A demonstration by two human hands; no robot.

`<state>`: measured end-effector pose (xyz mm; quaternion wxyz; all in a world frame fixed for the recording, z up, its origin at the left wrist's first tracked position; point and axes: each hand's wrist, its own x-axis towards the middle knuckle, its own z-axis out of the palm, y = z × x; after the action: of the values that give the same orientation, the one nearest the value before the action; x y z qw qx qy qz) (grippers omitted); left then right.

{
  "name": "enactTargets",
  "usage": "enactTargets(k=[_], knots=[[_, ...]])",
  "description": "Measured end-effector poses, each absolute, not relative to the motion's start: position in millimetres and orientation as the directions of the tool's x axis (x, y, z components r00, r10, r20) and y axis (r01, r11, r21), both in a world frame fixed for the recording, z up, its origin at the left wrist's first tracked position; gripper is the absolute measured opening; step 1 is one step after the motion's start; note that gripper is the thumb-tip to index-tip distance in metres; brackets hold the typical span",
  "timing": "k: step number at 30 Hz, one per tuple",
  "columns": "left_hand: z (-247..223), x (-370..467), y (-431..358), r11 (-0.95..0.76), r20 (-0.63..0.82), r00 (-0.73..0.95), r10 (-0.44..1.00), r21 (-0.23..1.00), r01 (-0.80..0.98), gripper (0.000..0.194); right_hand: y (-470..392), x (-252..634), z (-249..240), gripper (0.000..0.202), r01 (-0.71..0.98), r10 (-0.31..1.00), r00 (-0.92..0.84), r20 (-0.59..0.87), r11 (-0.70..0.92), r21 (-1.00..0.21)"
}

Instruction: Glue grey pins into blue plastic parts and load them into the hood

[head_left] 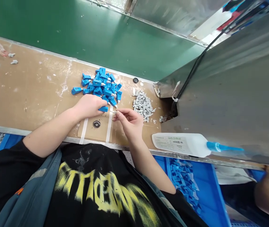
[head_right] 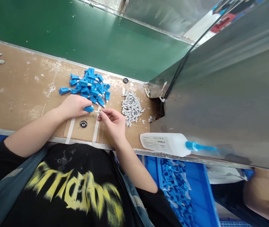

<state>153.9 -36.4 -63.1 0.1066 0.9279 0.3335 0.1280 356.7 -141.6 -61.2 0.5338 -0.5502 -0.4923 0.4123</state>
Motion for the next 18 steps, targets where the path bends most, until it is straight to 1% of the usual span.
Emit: enactTargets(k=[8,14,16,18], knots=[[-64.1,154.7,-37.6,-0.747,0.155,0.740,0.654,0.288,0.600,0.006,-140.0,353.9,-62.7,0.024,0.114,0.984,0.164,0.069,0.051,-0.992],[-65.4,155.7,-38.3,-0.748,0.137,0.747,0.650,0.288,0.598,0.016,-137.8,350.6,-69.8,0.030,0.134,0.990,0.135,0.049,0.031,-0.990],[-65.0,156.2,-38.4,-0.752,0.113,0.756,0.645,0.270,0.601,0.019,-135.4,348.5,-75.1,0.032,0.133,0.993,0.102,0.053,0.039,-0.990],[-63.9,156.4,-38.2,-0.763,0.094,0.766,0.636,0.225,0.606,0.018,-132.1,348.0,-80.5,0.036,0.135,0.997,0.060,0.041,0.033,-0.990]])
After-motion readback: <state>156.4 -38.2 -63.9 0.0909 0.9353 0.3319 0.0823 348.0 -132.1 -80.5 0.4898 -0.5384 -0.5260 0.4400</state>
